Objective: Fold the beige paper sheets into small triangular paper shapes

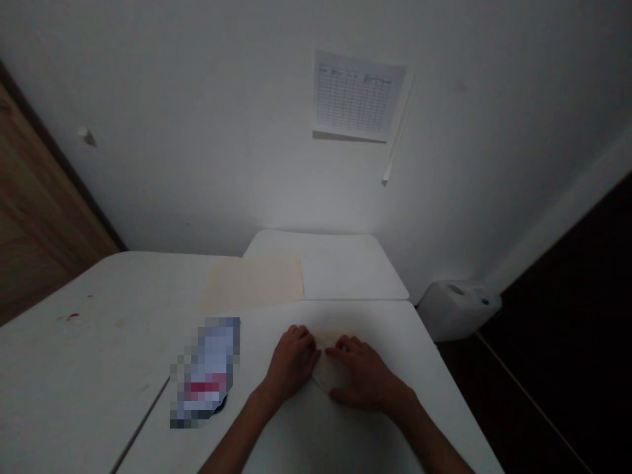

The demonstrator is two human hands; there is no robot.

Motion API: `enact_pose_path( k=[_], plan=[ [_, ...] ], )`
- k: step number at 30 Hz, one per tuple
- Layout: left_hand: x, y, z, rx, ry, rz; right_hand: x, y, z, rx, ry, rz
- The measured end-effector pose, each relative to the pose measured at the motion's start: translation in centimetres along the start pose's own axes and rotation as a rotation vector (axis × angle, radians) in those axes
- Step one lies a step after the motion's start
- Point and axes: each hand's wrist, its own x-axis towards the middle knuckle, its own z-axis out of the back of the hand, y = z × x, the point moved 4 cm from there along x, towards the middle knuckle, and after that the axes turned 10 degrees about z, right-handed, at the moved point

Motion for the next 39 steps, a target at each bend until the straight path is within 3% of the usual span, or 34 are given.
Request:
enact_pose_path(
  k=[19,39],
  plan=[
    [-0.04,-0.3,0.3,0.006,0.013,-0.001,0.2,0.42,0.61,-0.004,0.048,-0.007],
    [-0.08,-0.2,0.14,0.041,0.003,-0.009,0.3,0.42,0.65,-0.002,0.007,-0.008]
  ],
)
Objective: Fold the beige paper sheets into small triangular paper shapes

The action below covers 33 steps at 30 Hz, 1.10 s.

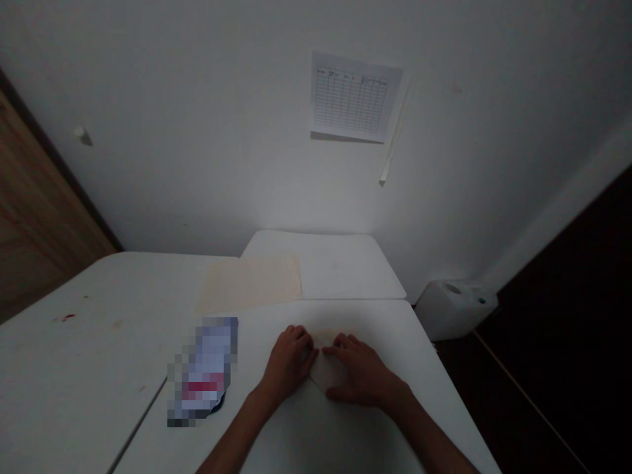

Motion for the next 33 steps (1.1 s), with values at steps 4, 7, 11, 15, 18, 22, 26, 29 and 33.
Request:
enact_pose_path(
  k=[4,7,11,15,18,22,26,29,33],
  plan=[
    [-0.7,-0.4,0.8,0.017,-0.102,-0.055,0.1,0.1,0.0,-0.012,0.024,-0.021],
    [-2.4,-0.8,1.2,0.06,-0.135,-0.124,0.1,0.0,-0.1,-0.014,0.02,-0.027],
    [-5.6,-1.5,0.9,0.056,0.008,-0.263,0.0,-0.3,-0.4,-0.012,-0.007,-0.012],
    [-7.3,-1.9,0.6,0.08,0.121,-0.281,-0.2,-0.2,-0.4,-0.018,-0.033,0.017],
    [-7.4,-2.3,0.6,0.107,0.15,-0.288,-0.2,-0.1,-0.2,-0.025,-0.034,0.025],
    [-7.1,-2.5,0.7,0.137,0.186,-0.268,-0.2,0.0,-0.1,-0.028,-0.033,0.019],
    [-7.1,-2.4,0.2,0.172,0.234,-0.225,-0.2,-0.2,-0.3,-0.021,-0.039,0.019],
    [-7.2,-2.3,-0.2,0.186,0.234,-0.187,-0.2,-0.2,-0.4,-0.021,-0.04,0.017],
    [-7.1,-2.1,-0.2,0.18,0.204,-0.128,-0.1,-0.2,-0.4,-0.025,-0.02,0.002]
  ],
)
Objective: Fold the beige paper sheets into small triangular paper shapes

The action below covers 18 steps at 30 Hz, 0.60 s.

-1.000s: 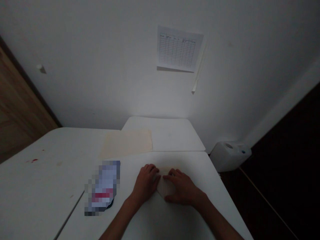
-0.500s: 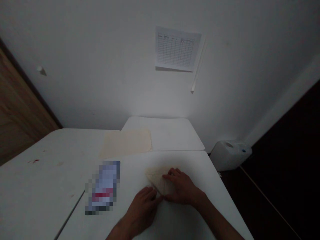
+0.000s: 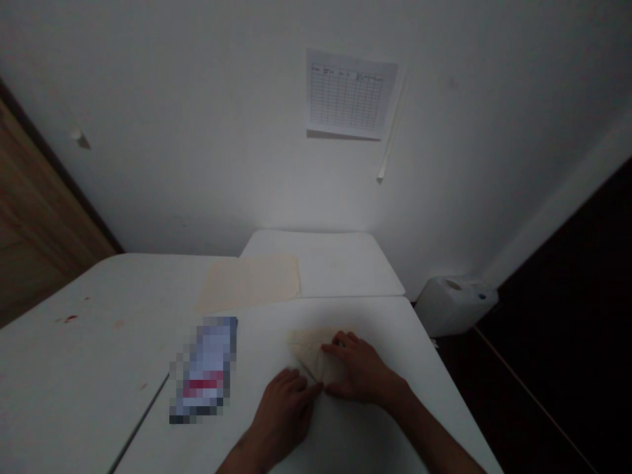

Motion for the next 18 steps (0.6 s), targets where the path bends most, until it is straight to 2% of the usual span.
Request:
enact_pose_path(
  k=[5,18],
  plan=[
    [0.3,0.6,0.14,-0.003,-0.05,0.095,-0.04,0.15,0.25,0.012,0.022,-0.009],
    [0.04,0.76,-0.08,-0.016,-0.11,0.11,-0.25,0.27,0.07,0.026,0.02,-0.026]
  ],
)
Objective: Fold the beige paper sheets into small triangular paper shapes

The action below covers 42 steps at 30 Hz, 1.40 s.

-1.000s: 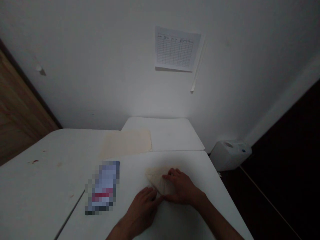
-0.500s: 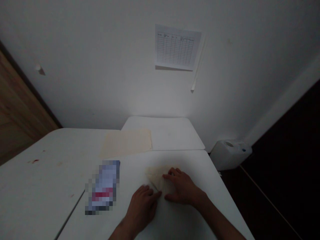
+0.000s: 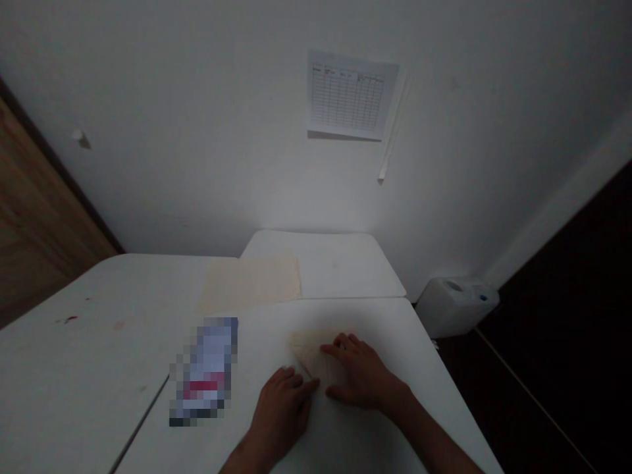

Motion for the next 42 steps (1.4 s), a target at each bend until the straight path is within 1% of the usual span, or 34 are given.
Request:
enact_pose_path(
  k=[10,15,26,35,42],
  plan=[
    [0.0,-0.31,0.27,-0.008,-0.037,-0.02,-0.12,0.13,-0.12,-0.025,-0.007,0.0],
    [-0.02,-0.29,0.24,-0.028,-0.019,-0.022,-0.2,0.22,-0.25,-0.031,-0.004,-0.005],
    [-0.16,-0.03,-0.14,-0.016,-0.039,-0.043,-0.13,0.14,-0.22,-0.055,0.031,0.007],
    [-0.08,-0.17,0.04,-0.042,-0.043,-0.033,-0.06,0.25,-0.11,-0.063,0.032,0.014],
    [-0.13,-0.17,0.01,-0.027,-0.021,-0.037,-0.16,0.27,-0.12,-0.053,0.031,0.004]
  ],
)
